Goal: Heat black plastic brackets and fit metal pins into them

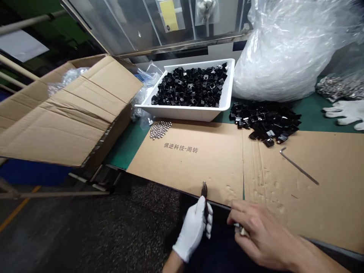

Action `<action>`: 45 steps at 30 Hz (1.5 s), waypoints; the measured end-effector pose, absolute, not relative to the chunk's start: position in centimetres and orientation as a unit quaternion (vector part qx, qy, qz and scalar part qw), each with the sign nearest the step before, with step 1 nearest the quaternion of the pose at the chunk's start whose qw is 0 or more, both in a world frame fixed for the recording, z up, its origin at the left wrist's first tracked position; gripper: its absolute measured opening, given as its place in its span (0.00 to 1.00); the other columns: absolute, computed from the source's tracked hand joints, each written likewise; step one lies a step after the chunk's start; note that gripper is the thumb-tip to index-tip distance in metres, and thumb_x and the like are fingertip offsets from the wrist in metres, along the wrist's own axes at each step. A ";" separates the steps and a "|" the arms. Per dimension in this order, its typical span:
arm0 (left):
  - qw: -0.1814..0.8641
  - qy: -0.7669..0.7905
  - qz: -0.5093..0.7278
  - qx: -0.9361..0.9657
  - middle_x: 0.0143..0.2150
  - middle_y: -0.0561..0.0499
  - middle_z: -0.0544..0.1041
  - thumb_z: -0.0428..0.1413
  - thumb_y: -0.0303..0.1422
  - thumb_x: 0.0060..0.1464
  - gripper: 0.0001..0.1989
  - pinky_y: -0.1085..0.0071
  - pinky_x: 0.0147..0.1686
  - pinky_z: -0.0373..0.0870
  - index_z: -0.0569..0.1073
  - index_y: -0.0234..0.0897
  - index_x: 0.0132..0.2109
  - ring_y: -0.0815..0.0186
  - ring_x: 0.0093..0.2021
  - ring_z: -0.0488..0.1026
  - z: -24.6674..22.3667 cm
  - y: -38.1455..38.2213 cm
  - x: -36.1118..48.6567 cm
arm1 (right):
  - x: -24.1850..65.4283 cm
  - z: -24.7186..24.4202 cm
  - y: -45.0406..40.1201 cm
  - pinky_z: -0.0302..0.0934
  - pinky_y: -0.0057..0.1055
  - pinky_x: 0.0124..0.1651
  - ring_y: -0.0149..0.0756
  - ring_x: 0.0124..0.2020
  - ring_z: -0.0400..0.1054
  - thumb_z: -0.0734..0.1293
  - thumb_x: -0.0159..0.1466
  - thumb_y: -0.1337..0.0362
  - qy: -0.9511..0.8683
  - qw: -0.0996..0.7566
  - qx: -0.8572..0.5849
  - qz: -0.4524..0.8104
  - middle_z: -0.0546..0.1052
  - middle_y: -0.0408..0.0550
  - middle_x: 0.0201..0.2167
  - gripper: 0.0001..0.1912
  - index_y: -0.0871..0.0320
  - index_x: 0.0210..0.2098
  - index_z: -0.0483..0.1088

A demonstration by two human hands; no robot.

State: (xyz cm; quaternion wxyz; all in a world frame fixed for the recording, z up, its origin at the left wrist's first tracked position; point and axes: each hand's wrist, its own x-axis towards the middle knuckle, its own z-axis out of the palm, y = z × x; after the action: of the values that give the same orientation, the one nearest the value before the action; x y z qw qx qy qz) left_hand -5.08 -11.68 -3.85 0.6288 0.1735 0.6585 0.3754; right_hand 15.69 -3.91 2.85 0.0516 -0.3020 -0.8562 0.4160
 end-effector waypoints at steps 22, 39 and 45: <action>0.870 0.306 0.387 -0.006 0.15 0.48 0.69 0.33 0.58 0.67 0.39 0.74 0.13 0.62 0.73 0.34 0.30 0.66 0.12 0.66 2.5 -12.5 -4.3 | 15.8 2.1 -1.6 0.66 0.33 0.45 0.39 0.40 0.75 0.63 0.71 0.45 -0.600 0.190 -0.478 0.613 0.81 0.43 0.36 0.19 0.50 0.47 0.75; 0.873 0.342 0.347 0.037 0.17 0.47 0.71 0.33 0.60 0.66 0.39 0.72 0.15 0.63 0.72 0.33 0.31 0.66 0.13 0.66 2.4 -11.8 -4.0 | 17.0 0.4 -0.7 0.67 0.36 0.48 0.43 0.42 0.75 0.64 0.68 0.41 -0.588 0.189 -0.523 0.587 0.82 0.44 0.39 0.23 0.52 0.45 0.78; 0.853 0.402 0.326 0.065 0.20 0.48 0.71 0.35 0.62 0.64 0.39 0.72 0.17 0.66 0.71 0.32 0.33 0.67 0.14 0.68 2.9 -11.7 -3.6 | 16.9 0.9 -0.5 0.68 0.35 0.36 0.46 0.40 0.76 0.62 0.70 0.45 -0.597 0.192 -0.518 0.583 0.82 0.47 0.39 0.22 0.54 0.46 0.78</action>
State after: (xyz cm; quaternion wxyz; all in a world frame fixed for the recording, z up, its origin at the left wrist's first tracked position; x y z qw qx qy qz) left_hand -3.65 -11.73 2.91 0.8531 0.0647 0.4021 0.3260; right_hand 16.92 -0.53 0.94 0.1918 -0.5176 -0.5965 0.5826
